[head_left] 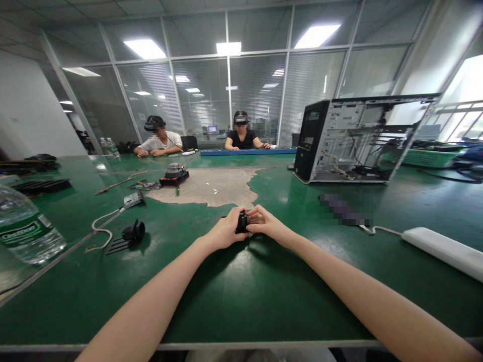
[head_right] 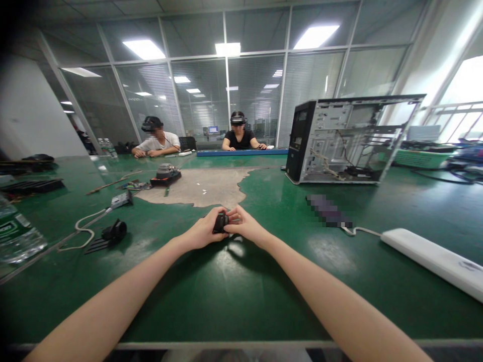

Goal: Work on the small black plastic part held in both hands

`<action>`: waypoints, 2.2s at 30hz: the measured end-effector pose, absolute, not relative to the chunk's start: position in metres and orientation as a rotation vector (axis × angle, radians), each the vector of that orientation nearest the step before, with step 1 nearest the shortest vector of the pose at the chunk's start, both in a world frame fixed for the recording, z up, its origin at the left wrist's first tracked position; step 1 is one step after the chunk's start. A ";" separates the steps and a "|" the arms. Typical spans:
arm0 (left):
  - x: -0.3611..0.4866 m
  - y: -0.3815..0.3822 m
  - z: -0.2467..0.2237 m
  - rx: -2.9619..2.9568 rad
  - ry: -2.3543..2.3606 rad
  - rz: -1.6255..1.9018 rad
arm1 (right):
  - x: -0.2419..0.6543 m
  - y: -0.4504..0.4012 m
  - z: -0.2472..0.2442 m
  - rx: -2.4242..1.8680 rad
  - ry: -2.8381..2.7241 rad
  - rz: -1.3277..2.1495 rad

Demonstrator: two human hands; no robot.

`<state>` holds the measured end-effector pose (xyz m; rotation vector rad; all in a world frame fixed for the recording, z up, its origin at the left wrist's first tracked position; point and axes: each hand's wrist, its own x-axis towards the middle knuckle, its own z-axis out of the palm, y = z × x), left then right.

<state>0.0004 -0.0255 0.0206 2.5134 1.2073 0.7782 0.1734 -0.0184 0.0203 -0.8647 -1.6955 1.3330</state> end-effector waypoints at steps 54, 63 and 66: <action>0.001 -0.024 0.019 2.529 1.191 0.800 | 0.174 -0.012 0.012 -0.884 -1.622 1.413; 0.001 -0.025 0.020 2.520 1.212 0.783 | 0.176 -0.010 0.012 -0.890 -1.671 1.457; 0.001 -0.025 0.021 2.516 1.221 0.770 | 0.178 -0.013 0.014 -0.809 -1.706 1.448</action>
